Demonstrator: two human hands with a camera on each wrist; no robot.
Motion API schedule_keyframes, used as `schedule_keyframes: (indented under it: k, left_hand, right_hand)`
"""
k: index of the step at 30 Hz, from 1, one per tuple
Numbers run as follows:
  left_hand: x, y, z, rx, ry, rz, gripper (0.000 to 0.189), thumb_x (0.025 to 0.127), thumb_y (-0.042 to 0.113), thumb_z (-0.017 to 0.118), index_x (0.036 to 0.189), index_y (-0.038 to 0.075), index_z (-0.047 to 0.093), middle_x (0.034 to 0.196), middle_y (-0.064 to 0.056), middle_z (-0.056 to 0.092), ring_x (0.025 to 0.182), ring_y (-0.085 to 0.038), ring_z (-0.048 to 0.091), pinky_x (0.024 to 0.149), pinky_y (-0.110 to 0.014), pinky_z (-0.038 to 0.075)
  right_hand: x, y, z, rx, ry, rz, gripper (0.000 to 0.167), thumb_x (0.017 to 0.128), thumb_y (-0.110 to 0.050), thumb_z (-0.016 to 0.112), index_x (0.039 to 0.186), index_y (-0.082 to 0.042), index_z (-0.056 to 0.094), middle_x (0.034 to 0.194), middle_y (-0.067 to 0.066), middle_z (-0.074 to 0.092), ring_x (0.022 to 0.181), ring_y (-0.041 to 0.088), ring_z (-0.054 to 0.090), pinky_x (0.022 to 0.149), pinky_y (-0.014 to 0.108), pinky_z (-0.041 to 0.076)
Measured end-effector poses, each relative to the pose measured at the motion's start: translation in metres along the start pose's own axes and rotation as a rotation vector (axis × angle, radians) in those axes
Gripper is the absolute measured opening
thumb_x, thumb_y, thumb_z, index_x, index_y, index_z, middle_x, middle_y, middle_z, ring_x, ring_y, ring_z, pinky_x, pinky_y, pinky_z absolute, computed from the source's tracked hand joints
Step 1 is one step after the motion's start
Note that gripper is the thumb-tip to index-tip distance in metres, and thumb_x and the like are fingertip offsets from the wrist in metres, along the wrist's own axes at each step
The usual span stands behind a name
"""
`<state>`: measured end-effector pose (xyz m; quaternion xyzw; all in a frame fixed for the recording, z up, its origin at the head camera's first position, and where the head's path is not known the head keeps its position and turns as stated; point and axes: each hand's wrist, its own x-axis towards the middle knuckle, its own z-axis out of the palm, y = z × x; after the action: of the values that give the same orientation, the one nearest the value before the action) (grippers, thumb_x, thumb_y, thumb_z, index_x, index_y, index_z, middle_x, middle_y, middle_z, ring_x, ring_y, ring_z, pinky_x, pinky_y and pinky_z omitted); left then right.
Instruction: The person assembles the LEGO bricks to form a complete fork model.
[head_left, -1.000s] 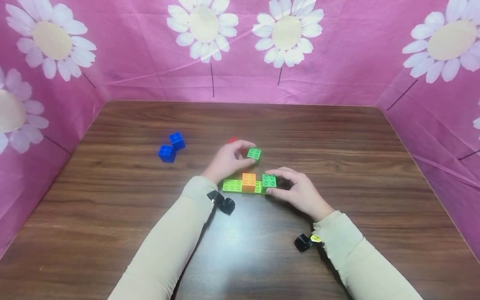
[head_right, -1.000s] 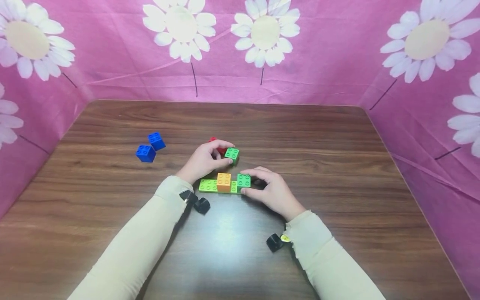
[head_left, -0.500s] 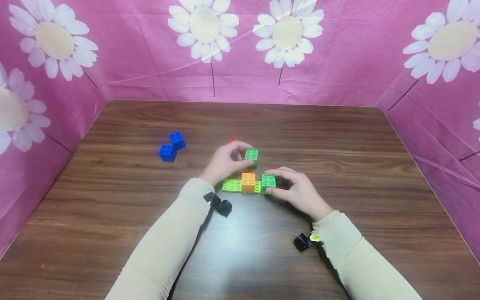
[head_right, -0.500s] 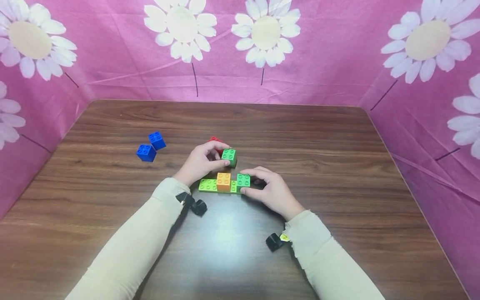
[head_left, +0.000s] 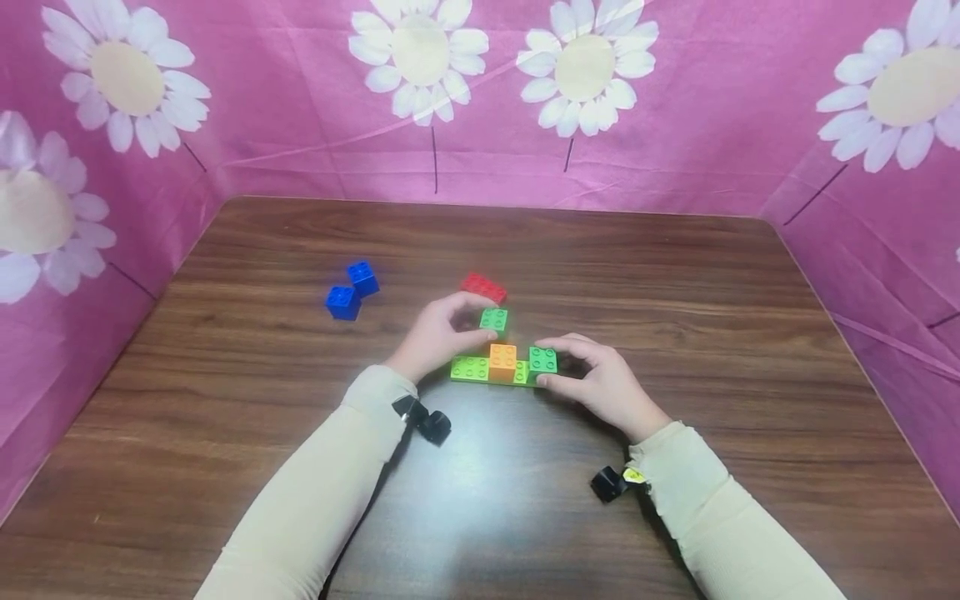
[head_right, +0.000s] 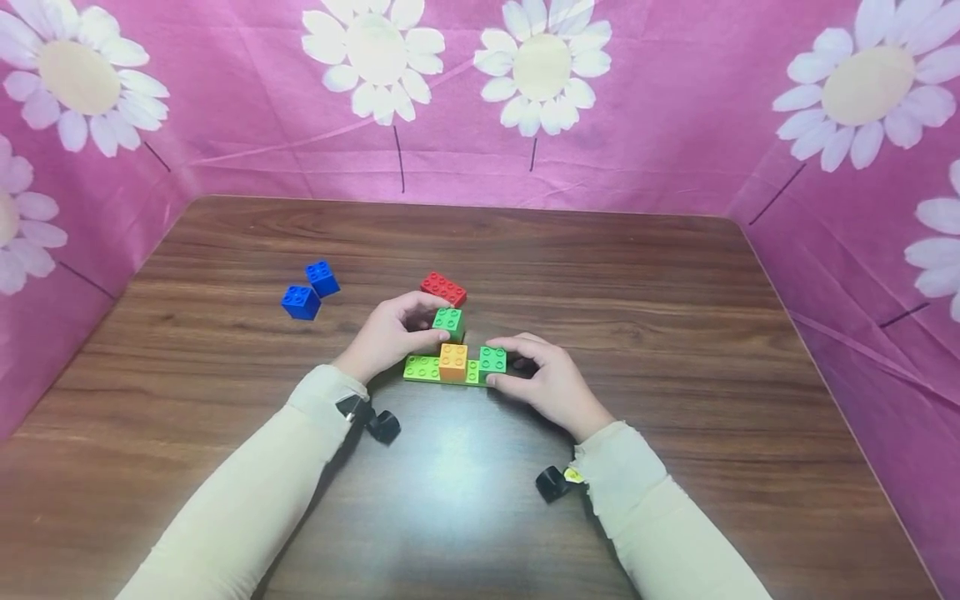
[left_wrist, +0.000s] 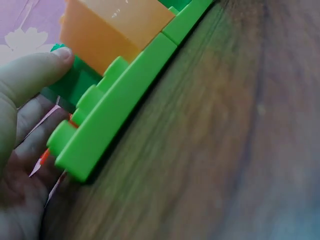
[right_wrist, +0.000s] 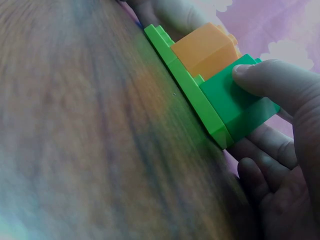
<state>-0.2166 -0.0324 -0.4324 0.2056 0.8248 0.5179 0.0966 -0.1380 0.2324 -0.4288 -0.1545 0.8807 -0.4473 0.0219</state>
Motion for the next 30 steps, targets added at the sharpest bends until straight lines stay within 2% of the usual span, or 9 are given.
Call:
schedule_keyframes:
  k: [5, 11, 30]
  left_hand:
    - [-0.008, -0.003, -0.006, 0.024, -0.010, -0.009, 0.051, 0.084, 0.032, 0.082, 0.131, 0.022, 0.064, 0.128, 0.010, 0.065, 0.123, -0.015, 0.058, 0.105, -0.042, 0.045]
    - [-0.017, -0.007, -0.011, 0.013, -0.021, -0.010, 0.048, 0.084, 0.033, 0.082, 0.128, 0.023, 0.065, 0.125, 0.009, 0.066, 0.119, -0.015, 0.060, 0.104, -0.042, 0.047]
    - [-0.035, -0.009, -0.017, -0.084, 0.017, -0.013, 0.040, 0.085, 0.025, 0.081, 0.123, 0.019, 0.066, 0.118, 0.005, 0.069, 0.105, -0.015, 0.067, 0.093, -0.037, 0.054]
  right_hand:
    - [0.000, 0.000, 0.000, 0.015, -0.001, 0.005, 0.043, 0.084, -0.026, 0.083, 0.125, -0.025, 0.070, 0.115, -0.008, 0.068, 0.105, 0.013, 0.059, 0.094, 0.042, 0.048]
    - [0.000, 0.000, 0.000, 0.027, -0.005, 0.010, 0.043, 0.084, -0.025, 0.083, 0.125, -0.024, 0.070, 0.114, -0.008, 0.069, 0.104, 0.013, 0.059, 0.094, 0.042, 0.047]
    - [0.000, 0.000, -0.001, 0.036, -0.002, 0.008, 0.044, 0.084, -0.023, 0.083, 0.125, -0.024, 0.070, 0.115, -0.007, 0.069, 0.105, 0.014, 0.059, 0.096, 0.042, 0.047]
